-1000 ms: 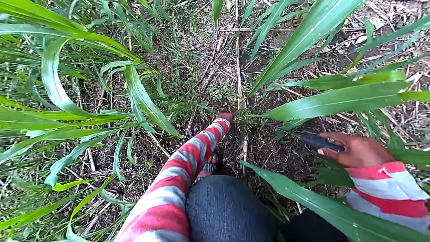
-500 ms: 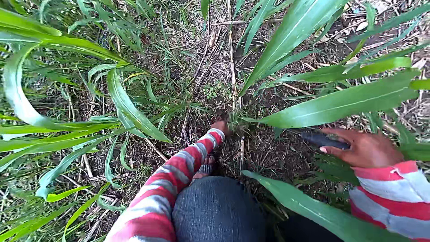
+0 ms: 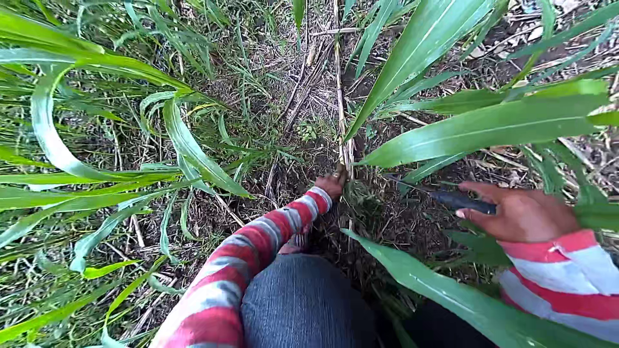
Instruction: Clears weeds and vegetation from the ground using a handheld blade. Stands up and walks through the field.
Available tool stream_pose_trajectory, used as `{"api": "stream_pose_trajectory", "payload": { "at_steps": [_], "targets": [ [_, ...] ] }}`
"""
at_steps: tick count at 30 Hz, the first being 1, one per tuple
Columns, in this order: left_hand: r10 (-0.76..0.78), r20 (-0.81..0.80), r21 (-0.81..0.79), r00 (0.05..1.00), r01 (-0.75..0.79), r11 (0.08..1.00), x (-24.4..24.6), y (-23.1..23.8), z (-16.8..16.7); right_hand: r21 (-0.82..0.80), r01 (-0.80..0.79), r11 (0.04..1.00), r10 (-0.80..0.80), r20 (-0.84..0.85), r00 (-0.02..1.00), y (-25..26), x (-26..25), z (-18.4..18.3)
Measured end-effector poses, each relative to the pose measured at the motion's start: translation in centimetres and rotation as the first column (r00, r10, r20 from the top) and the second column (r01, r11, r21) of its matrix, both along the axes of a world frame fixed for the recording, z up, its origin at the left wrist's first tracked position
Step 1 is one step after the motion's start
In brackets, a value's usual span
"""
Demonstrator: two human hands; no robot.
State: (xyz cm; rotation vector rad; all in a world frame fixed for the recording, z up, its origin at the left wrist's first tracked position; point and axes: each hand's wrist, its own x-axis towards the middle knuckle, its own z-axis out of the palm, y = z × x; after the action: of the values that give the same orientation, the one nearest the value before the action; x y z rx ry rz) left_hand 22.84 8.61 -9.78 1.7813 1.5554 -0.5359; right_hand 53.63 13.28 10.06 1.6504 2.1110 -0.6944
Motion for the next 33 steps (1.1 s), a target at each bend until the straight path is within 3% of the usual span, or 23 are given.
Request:
{"api": "stream_pose_trajectory", "payload": {
  "at_steps": [5,8,10,16,20,23,27,30,33],
  "targets": [
    [0.171,-0.119,-0.126,0.978,-0.186,0.974,0.5,3.8,0.5,-0.027,0.042,0.999,-0.041,0.019,0.999,-0.2,0.6,-0.2],
    [0.140,-0.062,-0.166,0.988,-0.149,0.975,-1.5,5.3,1.3,-0.030,0.057,0.998,-0.057,0.010,0.998,-0.5,0.7,-0.3],
    [0.067,-0.066,-0.189,0.996,-0.079,0.979,-2.9,6.1,-0.3,-0.029,0.058,0.998,-0.057,0.009,0.998,-0.5,0.7,-0.3],
    [0.279,-0.003,-0.111,0.960,-0.278,0.954,-3.2,3.0,-2.0,-0.020,0.064,0.998,-0.064,0.012,0.998,-0.6,0.1,-0.1],
    [0.185,0.087,-0.193,0.979,-0.165,0.967,-3.1,0.8,0.6,-0.002,0.065,0.998,-0.065,-0.001,0.998,-0.4,0.2,0.0],
    [0.275,0.144,0.013,0.951,-0.280,0.960,-4.7,2.1,0.3,0.008,0.080,0.997,-0.080,0.009,0.997,-0.2,-0.2,0.1],
    [0.513,0.197,0.259,0.835,-0.549,0.795,-7.6,8.4,-2.9,0.033,0.063,0.997,-0.064,0.036,0.997,-0.3,-1.1,0.2],
    [0.447,0.202,0.248,0.871,-0.487,0.837,-7.5,12.4,-4.1,0.042,0.070,0.997,-0.072,0.036,0.997,-0.8,-1.3,0.3],
    [0.367,0.253,0.243,0.895,-0.426,0.871,-6.2,13.5,-6.3,0.042,0.083,0.996,-0.084,0.034,0.996,-1.2,-1.1,0.4]
  ]
}}
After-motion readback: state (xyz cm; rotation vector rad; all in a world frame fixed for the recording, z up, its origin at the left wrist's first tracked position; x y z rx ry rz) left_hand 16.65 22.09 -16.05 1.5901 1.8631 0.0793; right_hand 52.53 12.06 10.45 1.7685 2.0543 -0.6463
